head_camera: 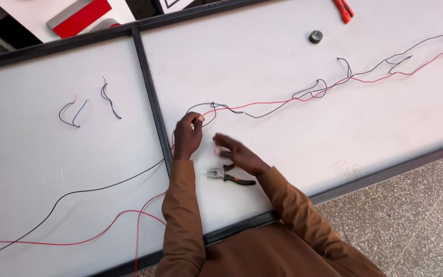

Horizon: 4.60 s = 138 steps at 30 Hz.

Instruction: Stripping and twisting electrical wires to create connections on a large sign board.

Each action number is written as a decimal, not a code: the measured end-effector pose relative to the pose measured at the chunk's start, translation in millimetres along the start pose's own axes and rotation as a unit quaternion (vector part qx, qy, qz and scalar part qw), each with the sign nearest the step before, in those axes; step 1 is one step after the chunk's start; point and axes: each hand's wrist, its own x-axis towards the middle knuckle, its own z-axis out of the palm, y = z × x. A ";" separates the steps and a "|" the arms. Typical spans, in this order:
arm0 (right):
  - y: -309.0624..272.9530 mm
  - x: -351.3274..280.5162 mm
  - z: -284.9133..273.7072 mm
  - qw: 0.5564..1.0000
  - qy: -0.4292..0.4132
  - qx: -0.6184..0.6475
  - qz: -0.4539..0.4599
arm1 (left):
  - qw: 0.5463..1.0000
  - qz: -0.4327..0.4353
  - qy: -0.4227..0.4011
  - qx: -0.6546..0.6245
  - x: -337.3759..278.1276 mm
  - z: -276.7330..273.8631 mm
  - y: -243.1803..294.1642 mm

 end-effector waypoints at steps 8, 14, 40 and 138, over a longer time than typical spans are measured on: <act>120.5 131.5 -14.5 0.944 0.116 0.305 0.044 | 0.992 -0.039 -0.013 -0.123 -10.4 11.6 -14.7; 97.5 62.3 -2.2 0.982 0.184 -0.032 -0.033 | 0.985 -0.041 -0.086 -0.143 -8.3 34.7 -24.1; 94.8 64.3 -70.2 0.670 0.280 -0.594 -0.348 | 0.972 -0.017 -0.171 -0.158 -14.9 51.2 -8.1; 106.9 79.5 -68.4 0.852 0.272 -0.392 -0.216 | 0.971 -0.046 -0.202 -0.120 -7.6 54.5 -18.5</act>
